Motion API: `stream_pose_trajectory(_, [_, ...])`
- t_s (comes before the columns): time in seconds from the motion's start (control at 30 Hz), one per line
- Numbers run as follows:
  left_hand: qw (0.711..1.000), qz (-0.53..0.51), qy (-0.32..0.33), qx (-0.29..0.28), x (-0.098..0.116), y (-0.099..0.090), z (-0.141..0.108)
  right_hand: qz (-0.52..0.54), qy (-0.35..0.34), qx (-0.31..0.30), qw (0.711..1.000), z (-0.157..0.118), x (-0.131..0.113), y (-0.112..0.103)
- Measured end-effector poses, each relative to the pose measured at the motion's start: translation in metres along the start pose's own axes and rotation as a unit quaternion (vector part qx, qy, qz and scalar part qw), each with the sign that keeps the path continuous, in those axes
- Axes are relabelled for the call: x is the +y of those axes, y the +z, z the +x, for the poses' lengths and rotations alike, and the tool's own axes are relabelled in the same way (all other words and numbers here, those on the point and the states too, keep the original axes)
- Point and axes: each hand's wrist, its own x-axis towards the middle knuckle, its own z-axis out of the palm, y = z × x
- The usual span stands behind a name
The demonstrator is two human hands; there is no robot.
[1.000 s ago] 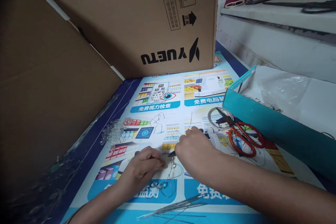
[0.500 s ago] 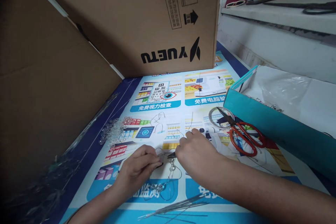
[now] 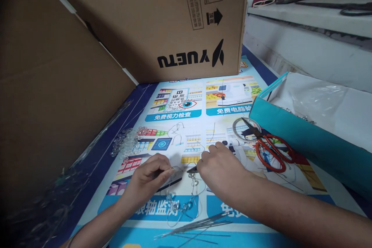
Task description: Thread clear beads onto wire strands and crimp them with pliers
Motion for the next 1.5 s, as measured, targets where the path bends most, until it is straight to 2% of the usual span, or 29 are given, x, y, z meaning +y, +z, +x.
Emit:
stream_pose_trajectory(0.23, [1.0,-0.009,-0.006,-0.011,-0.001,-0.003,0.003,-0.005,0.01,0.021,1.0,0.0,0.0,0.005])
stream_pose_trajectory(0.53, [0.997,-0.026,-0.053,-0.042,-0.008,-0.009,0.001,0.002,0.007,0.049,0.999,0.005,-0.008,0.011])
stream_pose_trajectory(0.7, [0.997,-0.035,-0.064,-0.038,-0.012,-0.009,0.001,-0.003,0.011,0.037,0.999,0.011,-0.013,0.009])
stream_pose_trajectory(0.97, [0.998,-0.037,-0.038,-0.023,-0.013,-0.01,0.002,-0.039,0.009,0.029,0.999,0.019,-0.015,-0.001])
stream_pose_trajectory(1.2, [0.999,-0.03,-0.033,-0.008,-0.015,-0.01,0.003,-0.062,-0.032,0.011,0.997,0.029,-0.017,-0.008])
stream_pose_trajectory(1.5, [0.999,0.025,-0.041,-0.026,-0.014,-0.011,0.005,-0.062,-0.044,0.007,0.997,0.028,-0.017,-0.008])
